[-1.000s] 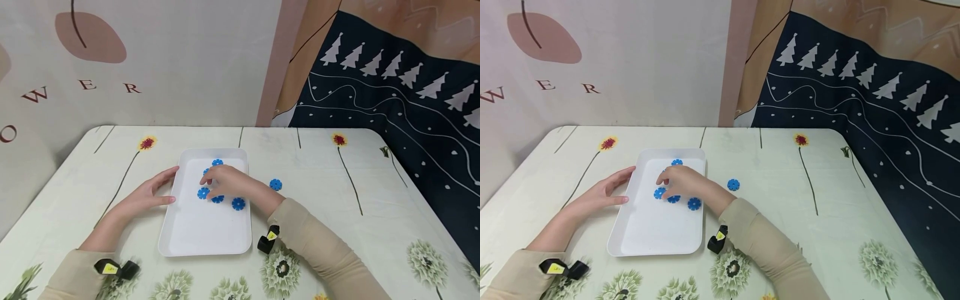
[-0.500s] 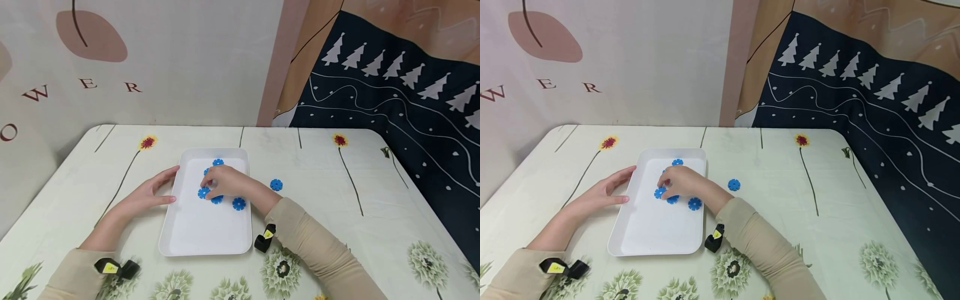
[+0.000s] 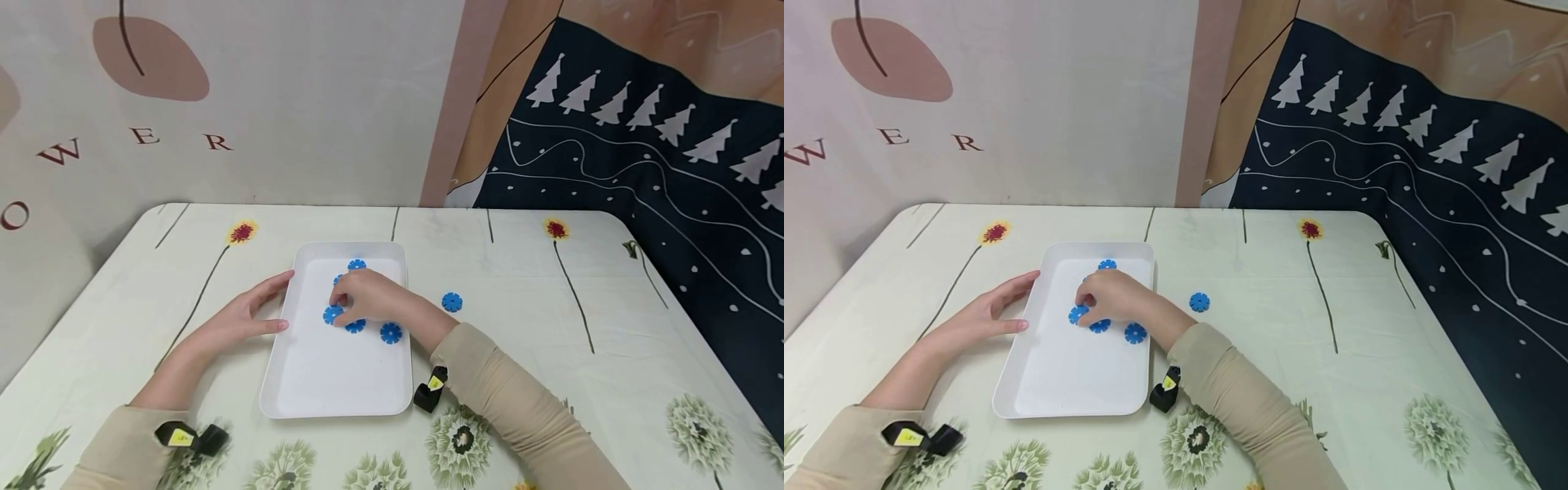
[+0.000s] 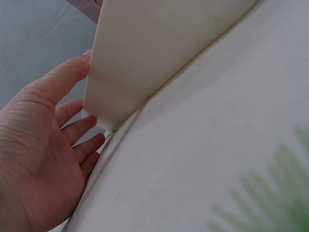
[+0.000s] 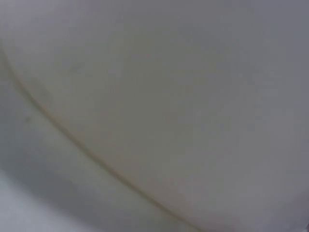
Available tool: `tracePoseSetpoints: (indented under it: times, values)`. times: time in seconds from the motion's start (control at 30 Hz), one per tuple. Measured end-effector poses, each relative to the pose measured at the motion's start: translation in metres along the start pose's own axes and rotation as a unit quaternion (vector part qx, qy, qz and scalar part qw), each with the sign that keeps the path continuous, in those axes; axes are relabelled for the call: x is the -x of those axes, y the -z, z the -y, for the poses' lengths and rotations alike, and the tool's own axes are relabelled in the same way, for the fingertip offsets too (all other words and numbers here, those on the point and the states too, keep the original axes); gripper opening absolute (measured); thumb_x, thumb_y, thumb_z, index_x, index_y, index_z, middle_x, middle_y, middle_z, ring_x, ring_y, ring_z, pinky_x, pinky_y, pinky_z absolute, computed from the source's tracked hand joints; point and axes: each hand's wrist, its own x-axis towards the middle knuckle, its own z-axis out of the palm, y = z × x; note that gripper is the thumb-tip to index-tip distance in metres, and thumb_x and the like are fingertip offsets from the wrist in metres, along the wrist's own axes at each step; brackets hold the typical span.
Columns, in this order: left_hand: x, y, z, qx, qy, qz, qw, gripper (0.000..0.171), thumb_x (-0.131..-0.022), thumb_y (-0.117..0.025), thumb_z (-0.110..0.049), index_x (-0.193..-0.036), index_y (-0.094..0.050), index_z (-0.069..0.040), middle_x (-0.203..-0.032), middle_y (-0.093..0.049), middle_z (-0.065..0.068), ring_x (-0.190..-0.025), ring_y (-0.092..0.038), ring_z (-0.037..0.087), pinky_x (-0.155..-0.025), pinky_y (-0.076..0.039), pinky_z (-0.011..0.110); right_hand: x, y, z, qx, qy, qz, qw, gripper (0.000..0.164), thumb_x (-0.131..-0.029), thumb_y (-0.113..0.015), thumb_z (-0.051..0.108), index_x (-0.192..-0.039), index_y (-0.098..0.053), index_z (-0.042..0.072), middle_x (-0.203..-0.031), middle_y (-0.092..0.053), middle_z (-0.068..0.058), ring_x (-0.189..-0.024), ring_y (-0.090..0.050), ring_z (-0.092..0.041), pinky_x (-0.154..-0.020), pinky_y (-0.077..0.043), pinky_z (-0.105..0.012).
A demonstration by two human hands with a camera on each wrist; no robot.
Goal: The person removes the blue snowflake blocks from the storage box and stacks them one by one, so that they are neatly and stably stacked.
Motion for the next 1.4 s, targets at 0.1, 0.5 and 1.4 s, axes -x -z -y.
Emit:
tracePoseSetpoints:
  times: [0.1,0.5,1.4]
  values:
    - [0.000,0.000,0.000,0.005,0.001,0.000,1.0000,0.083,-0.085,-0.074,-0.016,-0.151,-0.026,-0.009,-0.154,-0.025,0.014,-0.140,-0.020,0.038,-0.106,-0.020,0.059,0.001,0.001,0.000,0.019,0.020,-0.011,1.000,0.032,-0.079,-0.079,0.034,-0.103,-0.074,0.015,-0.084,-0.061,0.010,-0.082,-0.050,-0.007,-0.074,-0.042,-0.015]
    - [0.000,0.000,0.001,0.002,0.000,0.000,1.0000,0.082,-0.085,-0.074,-0.016,-0.152,-0.026,-0.010,-0.154,-0.025,0.013,-0.140,-0.021,0.037,-0.107,-0.022,0.055,0.006,0.006,0.001,0.045,0.072,-0.064,0.994,0.033,-0.078,-0.080,0.037,-0.101,-0.076,0.014,-0.082,-0.064,0.008,-0.077,-0.051,-0.008,-0.072,-0.042,-0.016]
    - [0.001,-0.002,-0.003,-0.003,0.015,-0.008,0.9999,0.086,-0.083,-0.076,-0.018,-0.152,-0.026,-0.009,-0.154,-0.025,0.014,-0.141,-0.019,0.037,-0.107,-0.019,0.060,0.066,0.044,-0.001,0.068,0.148,-0.182,0.970,0.030,-0.076,-0.082,0.030,-0.096,-0.075,0.009,-0.085,-0.068,0.003,-0.083,-0.056,-0.011,-0.080,-0.043,-0.026]
